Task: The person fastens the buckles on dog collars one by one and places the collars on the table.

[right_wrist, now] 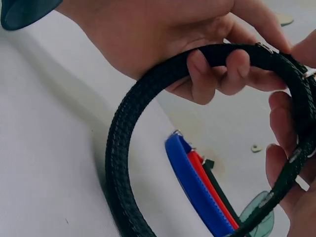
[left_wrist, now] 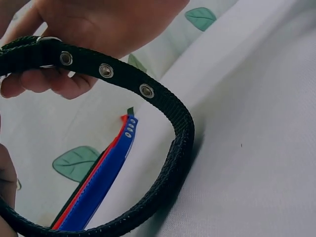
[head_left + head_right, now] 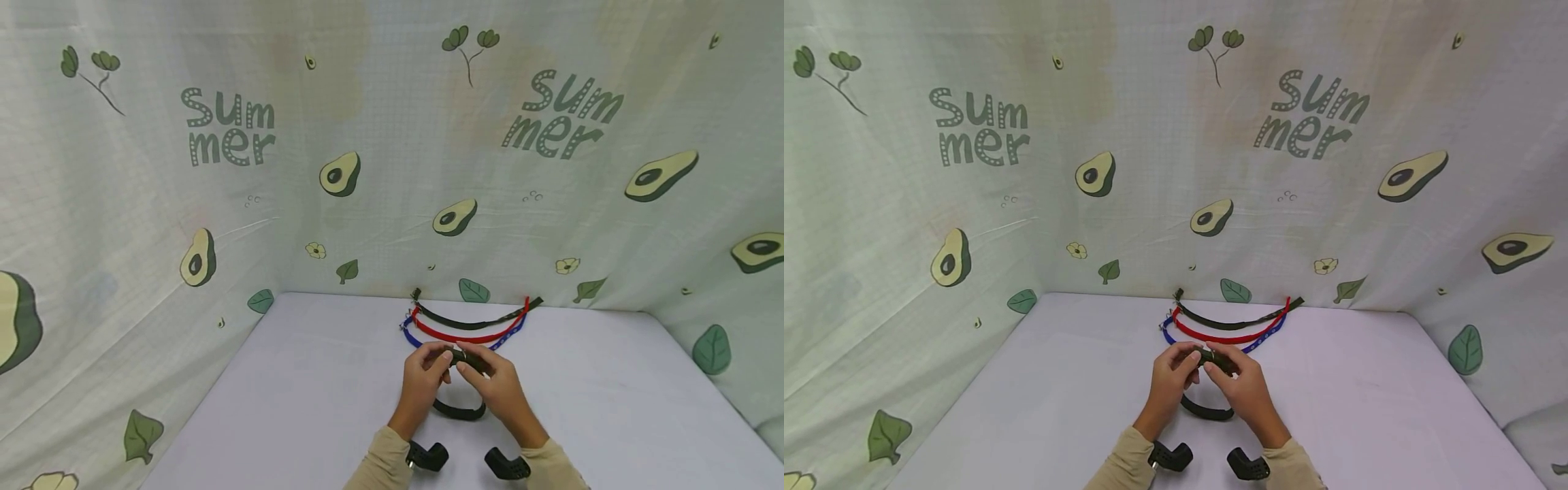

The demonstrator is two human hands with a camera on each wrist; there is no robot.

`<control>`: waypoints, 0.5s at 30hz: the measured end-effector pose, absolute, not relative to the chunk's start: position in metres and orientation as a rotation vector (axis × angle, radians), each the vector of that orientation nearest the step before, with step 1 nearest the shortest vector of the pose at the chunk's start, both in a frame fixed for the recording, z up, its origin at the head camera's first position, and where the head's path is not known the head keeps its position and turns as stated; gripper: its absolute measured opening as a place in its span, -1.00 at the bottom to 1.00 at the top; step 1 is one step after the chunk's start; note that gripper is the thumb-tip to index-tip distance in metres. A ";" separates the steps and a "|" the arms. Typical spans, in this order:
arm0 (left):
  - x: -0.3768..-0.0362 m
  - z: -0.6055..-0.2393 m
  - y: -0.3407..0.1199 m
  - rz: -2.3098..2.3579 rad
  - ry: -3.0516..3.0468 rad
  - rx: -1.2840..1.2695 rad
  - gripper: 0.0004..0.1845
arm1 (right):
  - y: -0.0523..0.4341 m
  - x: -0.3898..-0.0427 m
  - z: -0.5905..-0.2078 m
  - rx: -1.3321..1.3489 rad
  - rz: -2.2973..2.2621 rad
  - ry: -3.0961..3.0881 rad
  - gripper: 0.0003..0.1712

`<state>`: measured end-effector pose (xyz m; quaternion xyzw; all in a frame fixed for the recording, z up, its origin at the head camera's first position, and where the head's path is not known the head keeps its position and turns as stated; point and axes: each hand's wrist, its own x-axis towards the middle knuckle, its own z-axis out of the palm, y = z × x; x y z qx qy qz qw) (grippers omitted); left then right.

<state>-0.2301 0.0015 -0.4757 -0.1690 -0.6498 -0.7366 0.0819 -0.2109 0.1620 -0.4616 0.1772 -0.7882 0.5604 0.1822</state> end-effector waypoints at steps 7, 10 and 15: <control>-0.232 -0.478 0.001 -2.206 -1.942 -0.527 -0.73 | 0.162 -0.214 -0.466 0.447 1.716 -2.192 -0.67; -0.234 -0.478 0.001 -2.249 -1.894 -0.525 -0.70 | 0.164 -0.215 -0.467 0.408 1.752 -2.171 -0.68; -0.236 -0.479 0.000 -2.313 -1.817 -0.525 -0.64 | 0.164 -0.213 -0.462 0.331 1.726 -2.202 -0.71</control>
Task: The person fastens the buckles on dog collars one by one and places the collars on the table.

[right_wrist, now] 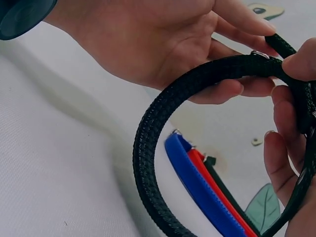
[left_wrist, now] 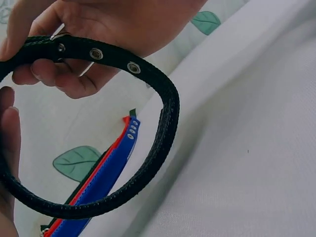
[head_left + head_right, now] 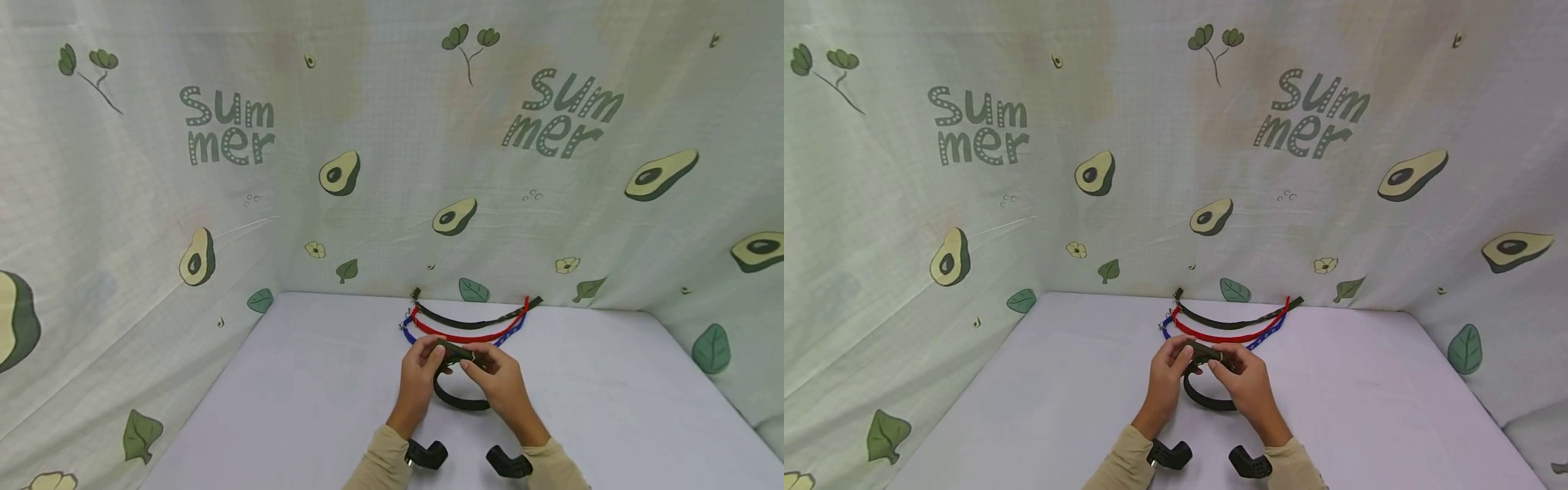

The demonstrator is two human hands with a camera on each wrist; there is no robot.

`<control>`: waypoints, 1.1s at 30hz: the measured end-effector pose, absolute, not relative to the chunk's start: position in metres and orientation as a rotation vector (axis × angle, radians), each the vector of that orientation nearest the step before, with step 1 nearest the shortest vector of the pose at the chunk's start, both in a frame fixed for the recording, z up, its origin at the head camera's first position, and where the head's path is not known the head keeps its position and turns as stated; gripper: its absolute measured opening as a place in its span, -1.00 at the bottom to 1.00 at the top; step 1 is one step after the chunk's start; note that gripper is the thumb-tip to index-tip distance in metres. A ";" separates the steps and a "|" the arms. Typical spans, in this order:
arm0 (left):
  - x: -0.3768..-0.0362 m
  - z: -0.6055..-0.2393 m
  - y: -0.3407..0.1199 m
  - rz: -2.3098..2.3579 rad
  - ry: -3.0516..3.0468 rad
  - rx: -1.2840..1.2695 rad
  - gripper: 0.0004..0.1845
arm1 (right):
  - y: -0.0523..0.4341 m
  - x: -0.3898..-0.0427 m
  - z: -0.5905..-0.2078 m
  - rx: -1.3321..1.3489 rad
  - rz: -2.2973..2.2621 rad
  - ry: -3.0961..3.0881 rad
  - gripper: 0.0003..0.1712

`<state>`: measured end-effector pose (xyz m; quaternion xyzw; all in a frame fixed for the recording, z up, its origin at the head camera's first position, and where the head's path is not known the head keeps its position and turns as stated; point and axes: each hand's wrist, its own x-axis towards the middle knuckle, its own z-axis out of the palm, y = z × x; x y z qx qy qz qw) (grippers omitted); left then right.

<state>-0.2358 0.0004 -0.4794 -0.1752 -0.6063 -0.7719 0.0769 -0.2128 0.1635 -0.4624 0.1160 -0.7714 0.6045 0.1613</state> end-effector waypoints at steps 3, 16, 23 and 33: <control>-0.236 -0.479 0.000 -2.337 -1.780 -0.523 -0.61 | 0.159 -0.203 -0.447 0.315 1.713 -2.212 -0.73; -0.235 -0.478 -0.001 -2.330 -1.772 -0.520 -0.65 | 0.164 -0.211 -0.458 0.293 1.751 -2.199 -0.76; -0.235 -0.478 -0.001 -2.334 -1.758 -0.515 -0.71 | 0.166 -0.215 -0.465 0.319 1.820 -2.160 -0.75; -0.231 -0.481 0.009 -2.206 -1.941 -0.541 -0.73 | 0.166 -0.215 -0.464 0.246 1.919 -2.123 -0.76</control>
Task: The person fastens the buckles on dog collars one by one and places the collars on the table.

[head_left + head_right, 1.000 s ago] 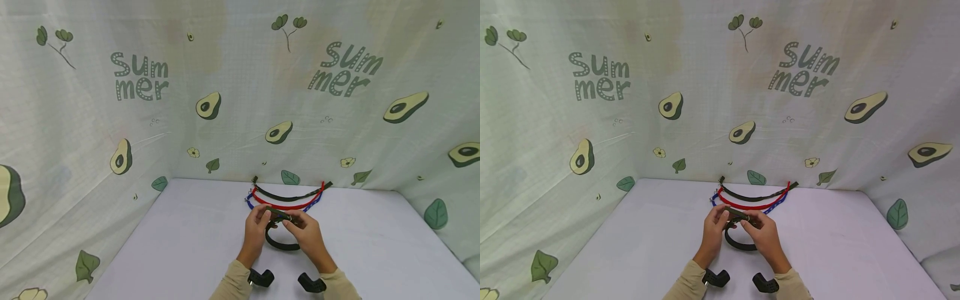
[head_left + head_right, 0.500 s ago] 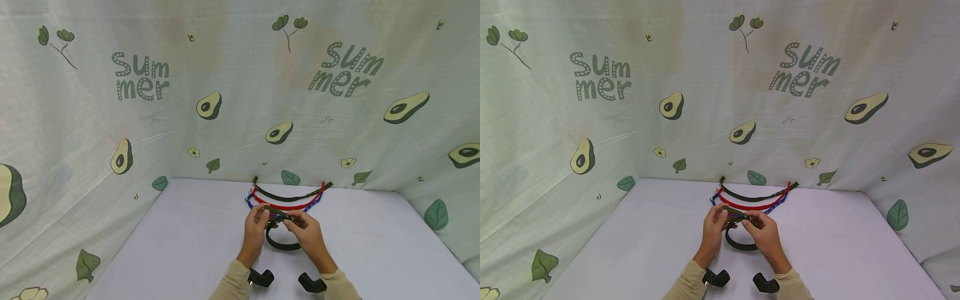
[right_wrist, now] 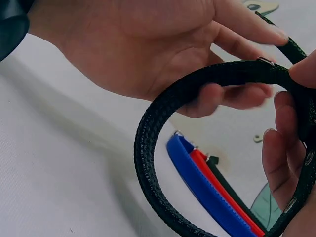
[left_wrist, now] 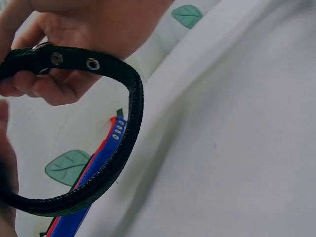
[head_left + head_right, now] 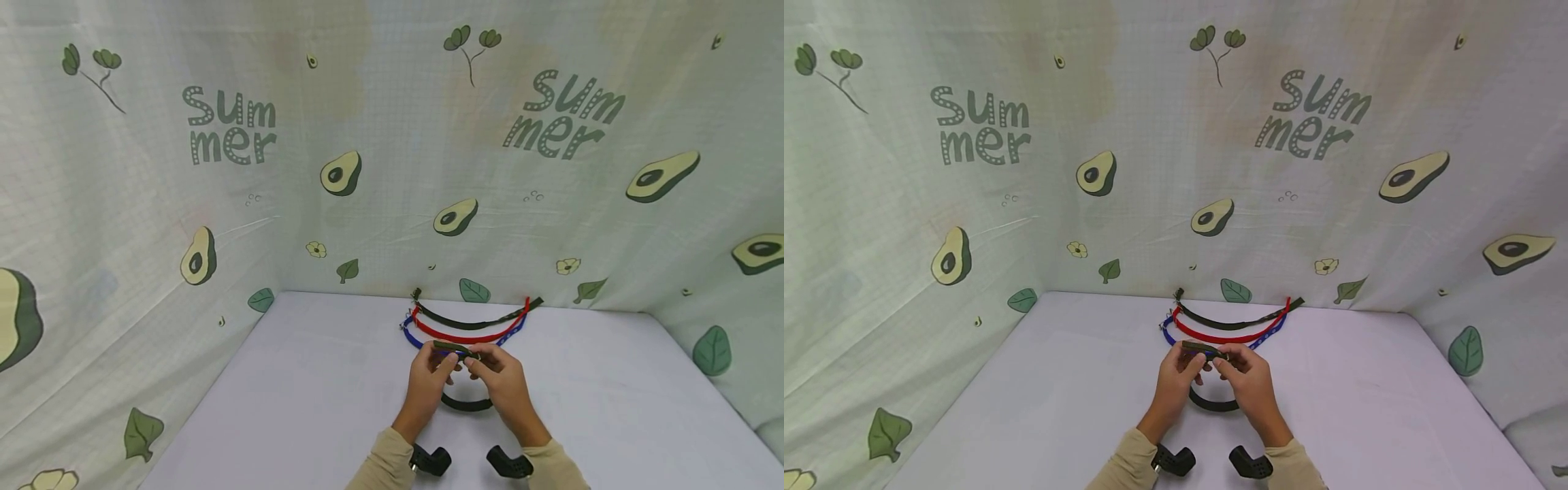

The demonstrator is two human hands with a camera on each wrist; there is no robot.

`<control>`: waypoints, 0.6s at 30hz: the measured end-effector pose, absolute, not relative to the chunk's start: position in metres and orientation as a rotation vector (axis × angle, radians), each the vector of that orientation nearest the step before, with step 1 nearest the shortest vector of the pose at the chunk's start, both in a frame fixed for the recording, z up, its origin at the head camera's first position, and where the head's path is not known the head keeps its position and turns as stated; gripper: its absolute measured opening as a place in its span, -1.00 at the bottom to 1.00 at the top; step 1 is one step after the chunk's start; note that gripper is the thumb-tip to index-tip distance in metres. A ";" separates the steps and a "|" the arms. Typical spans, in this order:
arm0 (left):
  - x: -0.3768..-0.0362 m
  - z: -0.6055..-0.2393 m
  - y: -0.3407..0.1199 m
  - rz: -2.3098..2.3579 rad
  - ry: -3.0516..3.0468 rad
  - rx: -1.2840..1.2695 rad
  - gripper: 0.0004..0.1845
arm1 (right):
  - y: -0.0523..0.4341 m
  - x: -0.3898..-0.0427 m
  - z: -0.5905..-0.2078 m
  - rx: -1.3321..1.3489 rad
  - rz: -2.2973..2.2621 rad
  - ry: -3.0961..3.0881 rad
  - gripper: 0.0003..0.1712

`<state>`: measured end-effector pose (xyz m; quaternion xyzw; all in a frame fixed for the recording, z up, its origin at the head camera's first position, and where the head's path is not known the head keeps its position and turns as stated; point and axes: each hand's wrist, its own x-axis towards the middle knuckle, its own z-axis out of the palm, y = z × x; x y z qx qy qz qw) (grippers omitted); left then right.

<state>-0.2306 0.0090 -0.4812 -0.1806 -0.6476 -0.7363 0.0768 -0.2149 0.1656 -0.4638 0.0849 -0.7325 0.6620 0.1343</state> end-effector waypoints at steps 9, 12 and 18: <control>-0.225 -0.477 0.014 -1.935 -2.072 -0.521 -0.86 | 0.171 -0.218 -0.463 0.228 2.252 -1.993 -0.75; -0.217 -0.465 0.013 -1.936 -2.068 -0.536 -0.85 | 0.173 -0.218 -0.463 0.198 2.388 -1.918 -0.81; -0.205 -0.449 0.011 -1.912 -2.079 -0.564 -0.83 | 0.177 -0.219 -0.462 0.129 2.542 -1.832 -0.89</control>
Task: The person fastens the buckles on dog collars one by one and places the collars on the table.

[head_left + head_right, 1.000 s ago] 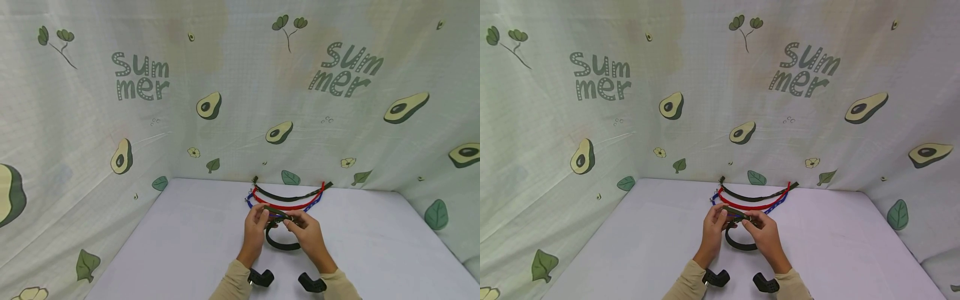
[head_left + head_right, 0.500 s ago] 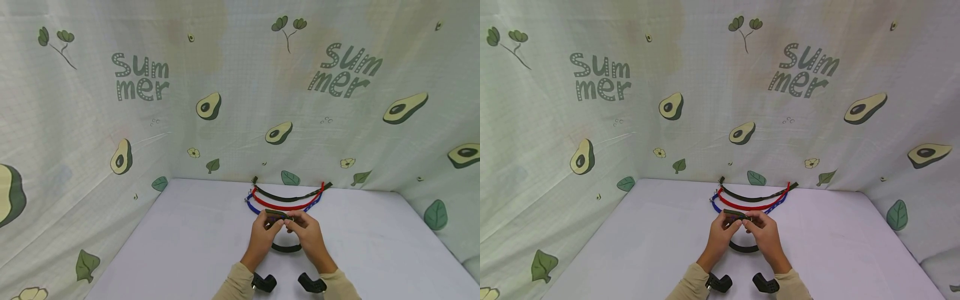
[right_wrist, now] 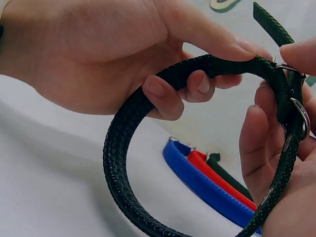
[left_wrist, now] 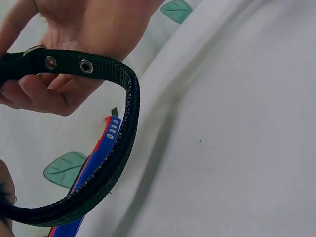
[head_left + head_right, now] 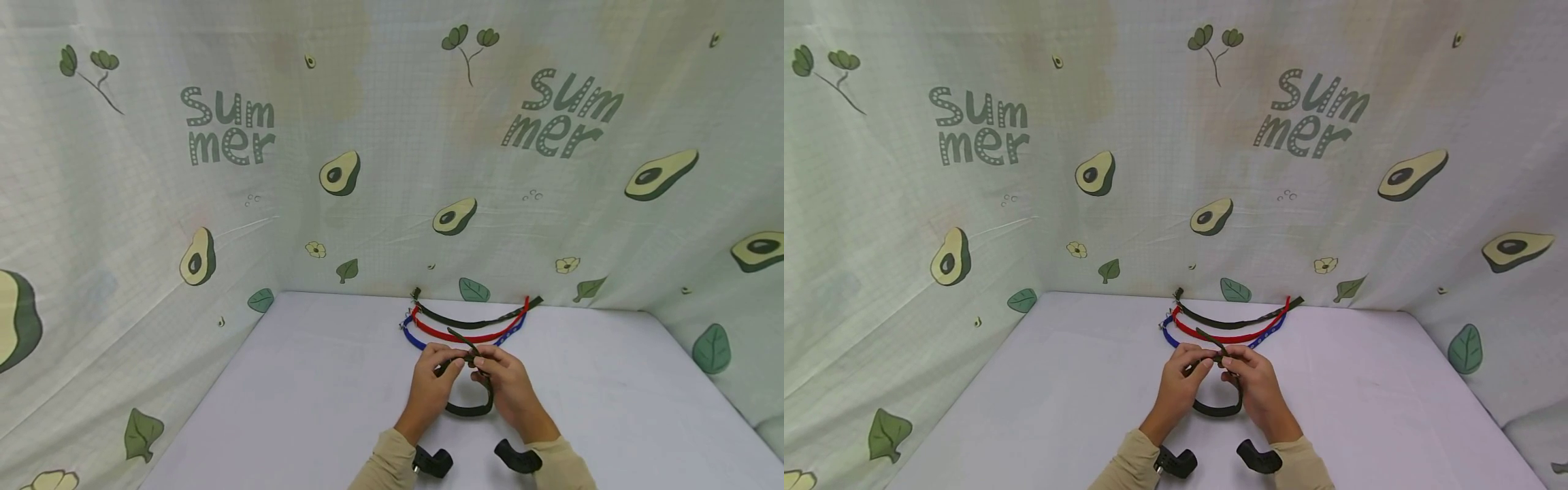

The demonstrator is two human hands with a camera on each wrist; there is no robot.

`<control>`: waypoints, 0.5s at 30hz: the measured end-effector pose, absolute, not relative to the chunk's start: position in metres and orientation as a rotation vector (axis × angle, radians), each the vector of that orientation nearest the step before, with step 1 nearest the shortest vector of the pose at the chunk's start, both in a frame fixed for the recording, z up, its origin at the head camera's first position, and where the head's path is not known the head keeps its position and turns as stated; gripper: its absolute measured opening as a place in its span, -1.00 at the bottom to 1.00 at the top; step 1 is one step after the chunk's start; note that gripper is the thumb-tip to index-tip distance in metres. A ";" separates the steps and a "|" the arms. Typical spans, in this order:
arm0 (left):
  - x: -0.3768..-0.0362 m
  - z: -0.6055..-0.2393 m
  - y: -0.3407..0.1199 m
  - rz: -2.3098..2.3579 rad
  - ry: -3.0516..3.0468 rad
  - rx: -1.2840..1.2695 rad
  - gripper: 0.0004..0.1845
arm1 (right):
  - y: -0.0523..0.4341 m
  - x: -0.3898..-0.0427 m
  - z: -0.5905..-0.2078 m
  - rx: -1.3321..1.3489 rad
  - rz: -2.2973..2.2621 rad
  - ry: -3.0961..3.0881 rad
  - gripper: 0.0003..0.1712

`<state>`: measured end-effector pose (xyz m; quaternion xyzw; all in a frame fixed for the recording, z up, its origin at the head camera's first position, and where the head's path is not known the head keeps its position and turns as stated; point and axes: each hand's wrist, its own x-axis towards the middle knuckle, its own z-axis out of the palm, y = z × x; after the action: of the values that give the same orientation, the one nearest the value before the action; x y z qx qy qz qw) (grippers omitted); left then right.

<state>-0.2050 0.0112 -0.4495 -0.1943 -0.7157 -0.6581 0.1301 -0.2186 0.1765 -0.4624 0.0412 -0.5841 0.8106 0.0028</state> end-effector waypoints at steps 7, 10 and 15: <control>-0.204 -0.450 0.013 -1.871 -2.078 -0.587 -0.80 | 0.178 -0.220 -0.463 0.088 2.587 -1.776 -0.86; -0.204 -0.451 0.014 -1.845 -2.084 -0.597 -0.79 | 0.177 -0.220 -0.463 0.055 2.587 -1.779 -0.87; -0.202 -0.449 0.015 -1.771 -2.078 -0.630 -0.77 | 0.176 -0.219 -0.462 0.014 2.571 -1.795 -0.87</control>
<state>-0.2023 0.0147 -0.4489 -0.2217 -0.7309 -0.6229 0.1690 -0.2191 0.1763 -0.4620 0.0044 -0.5726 0.8198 0.0029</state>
